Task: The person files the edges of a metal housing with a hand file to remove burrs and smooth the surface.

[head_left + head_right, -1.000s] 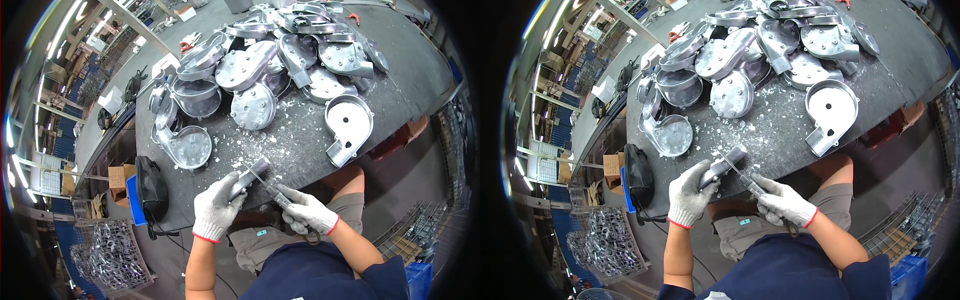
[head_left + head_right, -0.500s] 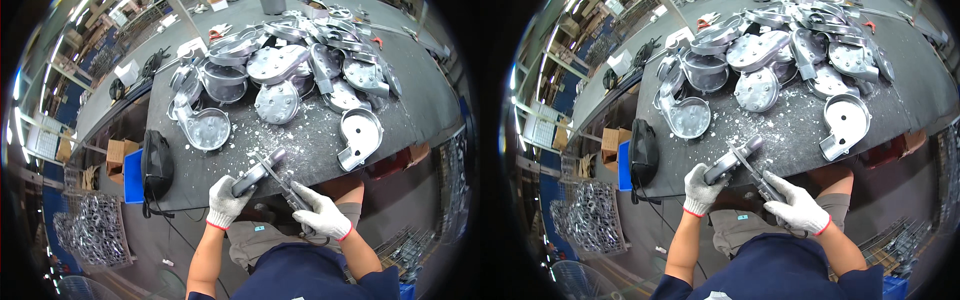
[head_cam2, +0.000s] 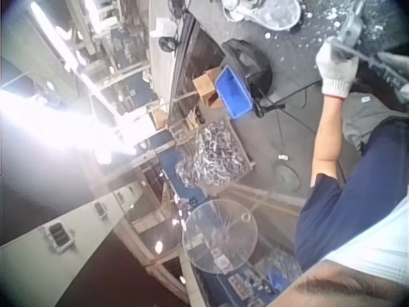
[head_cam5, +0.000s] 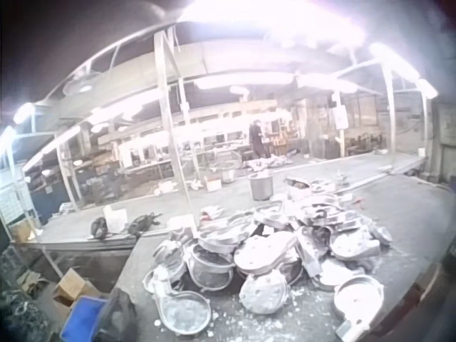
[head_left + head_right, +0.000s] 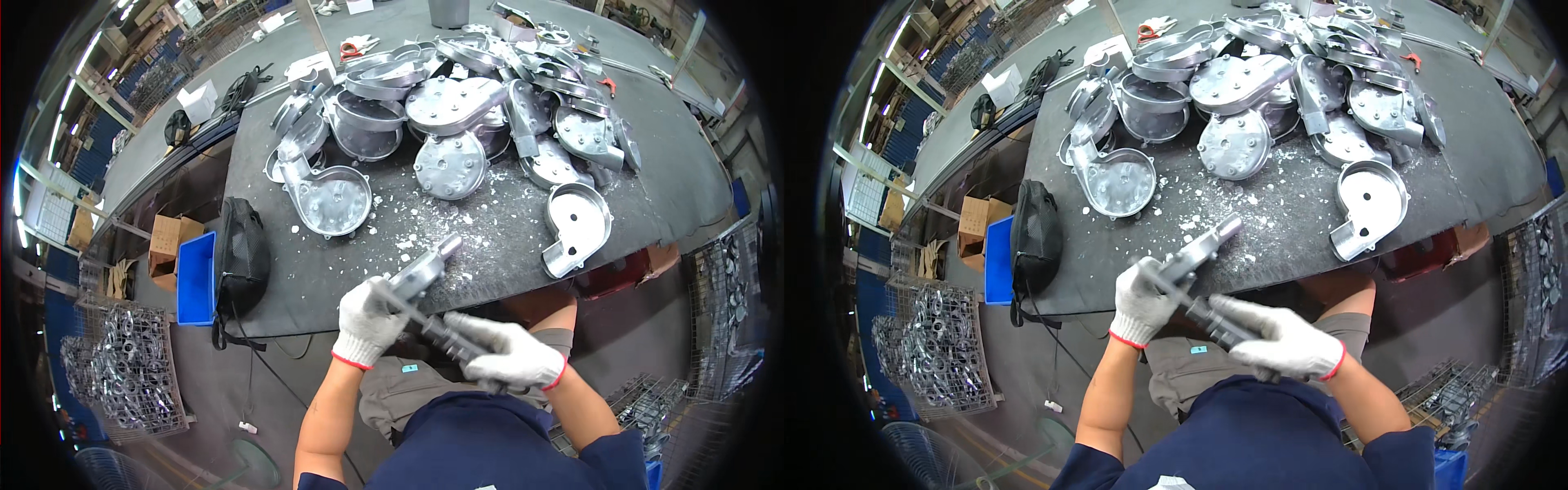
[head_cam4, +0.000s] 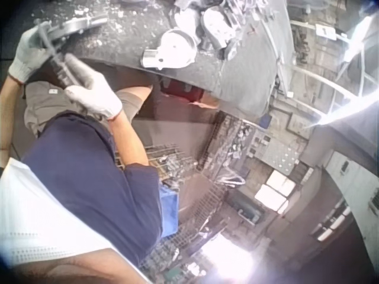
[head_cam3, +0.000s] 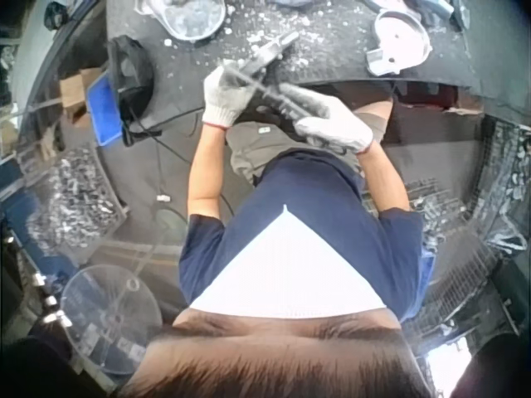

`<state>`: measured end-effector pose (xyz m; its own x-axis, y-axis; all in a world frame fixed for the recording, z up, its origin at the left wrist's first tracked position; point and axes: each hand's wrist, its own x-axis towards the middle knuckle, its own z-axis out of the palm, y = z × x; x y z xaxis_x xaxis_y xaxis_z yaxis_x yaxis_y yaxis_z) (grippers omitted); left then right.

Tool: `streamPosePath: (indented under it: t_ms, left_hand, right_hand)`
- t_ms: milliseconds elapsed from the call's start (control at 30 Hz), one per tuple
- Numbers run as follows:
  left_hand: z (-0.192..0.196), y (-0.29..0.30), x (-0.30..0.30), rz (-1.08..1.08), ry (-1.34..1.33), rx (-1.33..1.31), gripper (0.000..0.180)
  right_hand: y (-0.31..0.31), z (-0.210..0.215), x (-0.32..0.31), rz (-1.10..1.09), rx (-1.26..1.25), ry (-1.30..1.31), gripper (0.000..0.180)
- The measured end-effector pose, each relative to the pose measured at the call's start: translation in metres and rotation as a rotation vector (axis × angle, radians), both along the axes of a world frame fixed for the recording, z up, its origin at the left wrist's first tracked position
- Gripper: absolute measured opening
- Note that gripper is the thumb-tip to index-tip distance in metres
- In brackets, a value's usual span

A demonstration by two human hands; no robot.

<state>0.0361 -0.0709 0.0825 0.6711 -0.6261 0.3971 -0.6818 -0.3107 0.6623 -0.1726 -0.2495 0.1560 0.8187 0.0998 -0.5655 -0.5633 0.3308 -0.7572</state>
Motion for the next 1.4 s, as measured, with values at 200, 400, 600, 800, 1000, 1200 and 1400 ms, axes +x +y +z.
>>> streamPosePath:
  t_ms: [200, 400, 600, 800, 1000, 1200, 1400]
  left_hand:
    - [0.045, -0.008, -0.023, 0.01, -0.289, 0.15, 0.034]
    - [0.062, -0.027, -0.034, 0.008, -0.346, 0.284, 0.032]
    - [0.083, -0.056, -0.03, 0.06, -0.269, 0.558, 0.029]
    - [0.088, -0.069, -0.033, -0.004, -0.3, 0.53, 0.031]
    - [0.091, -0.071, -0.027, 0.049, -0.285, 0.588, 0.031]
    - [0.088, -0.063, -0.025, 0.024, -0.321, 0.532, 0.03]
    - [0.084, -0.056, -0.025, 0.008, -0.306, 0.476, 0.03]
  right_hand:
    - [0.022, -0.03, -0.034, -0.238, 0.135, -0.126, 0.079]
    - [0.01, -0.036, -0.038, -0.385, -0.102, -0.16, 0.071]
    - [-0.014, -0.019, -0.032, -0.175, -1.275, -0.4, 0.063]
    - [-0.005, -0.022, -0.045, -0.21, -1.362, -0.445, 0.061]
    - [-0.021, -0.02, -0.032, -0.279, -1.315, -0.43, 0.059]
    - [-0.008, -0.036, -0.041, -0.252, -1.006, -0.533, 0.066]
    - [-0.008, -0.024, -0.038, -0.363, -0.424, -0.392, 0.068]
